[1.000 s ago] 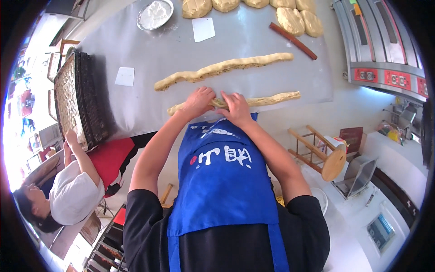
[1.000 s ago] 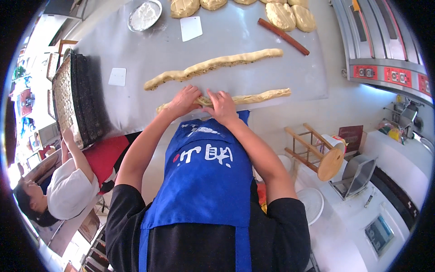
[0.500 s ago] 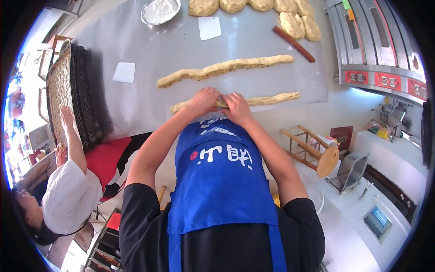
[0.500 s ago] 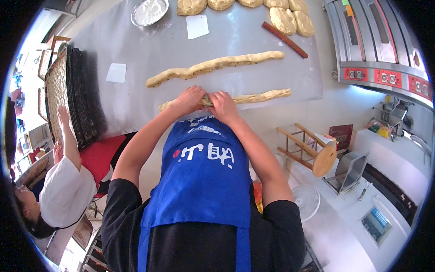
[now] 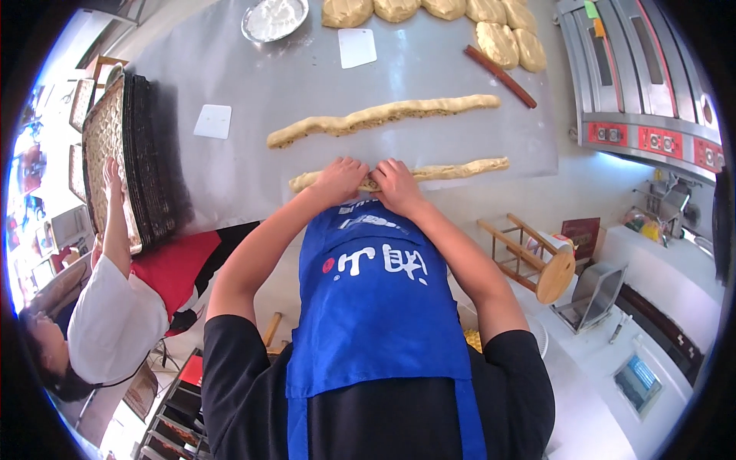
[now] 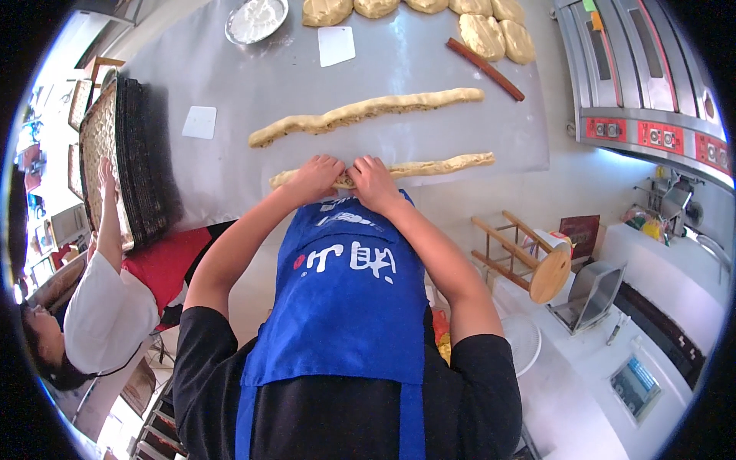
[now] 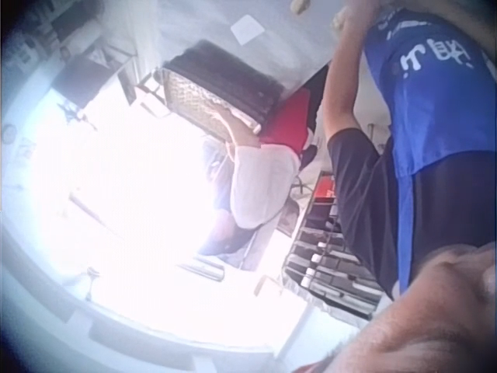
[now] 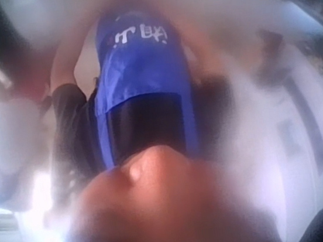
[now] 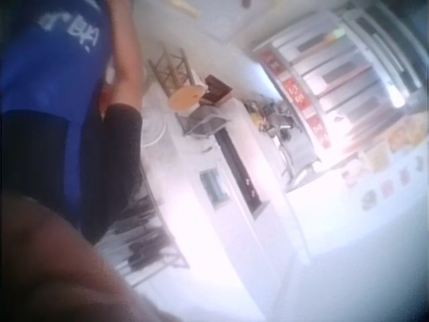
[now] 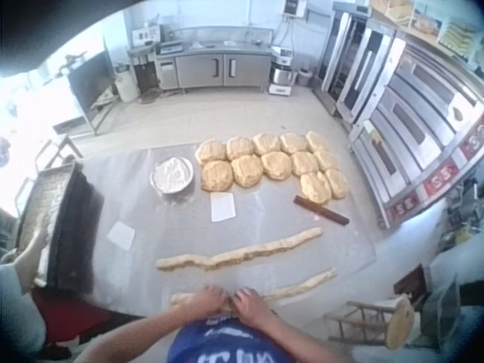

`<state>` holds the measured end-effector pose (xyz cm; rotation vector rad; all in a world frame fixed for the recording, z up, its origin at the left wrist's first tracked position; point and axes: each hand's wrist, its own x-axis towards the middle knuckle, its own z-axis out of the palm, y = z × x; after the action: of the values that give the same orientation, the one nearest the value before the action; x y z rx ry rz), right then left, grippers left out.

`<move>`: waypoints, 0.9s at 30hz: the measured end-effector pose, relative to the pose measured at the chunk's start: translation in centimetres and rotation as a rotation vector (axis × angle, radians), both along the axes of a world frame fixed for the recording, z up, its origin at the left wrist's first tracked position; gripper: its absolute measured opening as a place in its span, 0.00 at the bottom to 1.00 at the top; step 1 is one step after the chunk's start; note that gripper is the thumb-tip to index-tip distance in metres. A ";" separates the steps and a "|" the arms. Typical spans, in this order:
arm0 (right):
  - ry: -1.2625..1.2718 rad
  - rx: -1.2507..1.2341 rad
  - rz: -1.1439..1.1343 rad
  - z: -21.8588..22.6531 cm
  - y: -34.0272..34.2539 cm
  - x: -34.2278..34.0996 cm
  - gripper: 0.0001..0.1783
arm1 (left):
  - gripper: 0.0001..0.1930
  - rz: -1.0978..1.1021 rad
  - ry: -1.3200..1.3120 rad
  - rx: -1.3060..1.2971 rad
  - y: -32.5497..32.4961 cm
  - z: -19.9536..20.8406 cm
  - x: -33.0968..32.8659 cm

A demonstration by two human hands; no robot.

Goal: The person rolls a long dough cylinder filled with stuffing, then uses a scraper to slice it lengthwise and shape the dough into long strips by hand.

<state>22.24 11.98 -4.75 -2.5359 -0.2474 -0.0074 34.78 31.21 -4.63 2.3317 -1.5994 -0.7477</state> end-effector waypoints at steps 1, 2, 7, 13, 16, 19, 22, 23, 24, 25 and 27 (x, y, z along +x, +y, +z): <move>0.004 -0.007 -0.016 0.1 0.0 0.0 0.23 | 0.31 0.028 0.060 0.033 -0.1 0.1 0.2; 0.004 -0.008 -0.011 0.2 0.1 0.1 0.23 | 0.30 0.056 0.121 0.066 -0.3 0.2 0.5; -0.096 0.008 -0.048 -0.4 -0.2 0.1 0.22 | 0.27 0.094 0.083 0.029 0.1 0.6 0.9; -0.118 0.056 -0.032 -0.3 -0.3 -0.4 0.28 | 0.26 0.203 -0.031 -0.277 2.2 0.1 -0.5; -0.096 0.057 -0.076 -0.3 -0.1 -0.8 0.29 | 0.26 0.203 0.079 -0.346 3.1 0.0 -0.3; -0.176 0.103 -0.129 0.3 0.5 -0.6 0.27 | 0.25 0.297 0.118 -0.382 3.2 0.0 -0.6; -0.229 0.090 -0.069 -0.7 0.9 -0.6 0.21 | 0.23 0.345 0.156 -0.377 3.1 -0.3 -0.4; -0.230 0.089 -0.069 -1.1 0.7 -0.6 0.21 | 0.21 0.318 0.162 -0.403 3.0 -0.5 -0.2; -0.227 0.090 -0.060 -1.1 0.6 -0.5 0.18 | 0.21 0.319 0.161 -0.402 3.0 -0.6 -0.1; -0.225 0.092 -0.051 -1.0 0.5 -0.4 0.16 | 0.20 0.280 0.167 -0.442 3.0 -0.6 0.0; -0.219 0.082 -0.044 -1.0 0.4 -0.2 0.15 | 0.18 0.242 0.172 -0.481 2.9 -0.7 -0.1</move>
<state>22.05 12.36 -5.78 -2.4579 -0.2707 -0.3080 34.69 34.12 -5.30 1.9994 -1.2286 -0.4342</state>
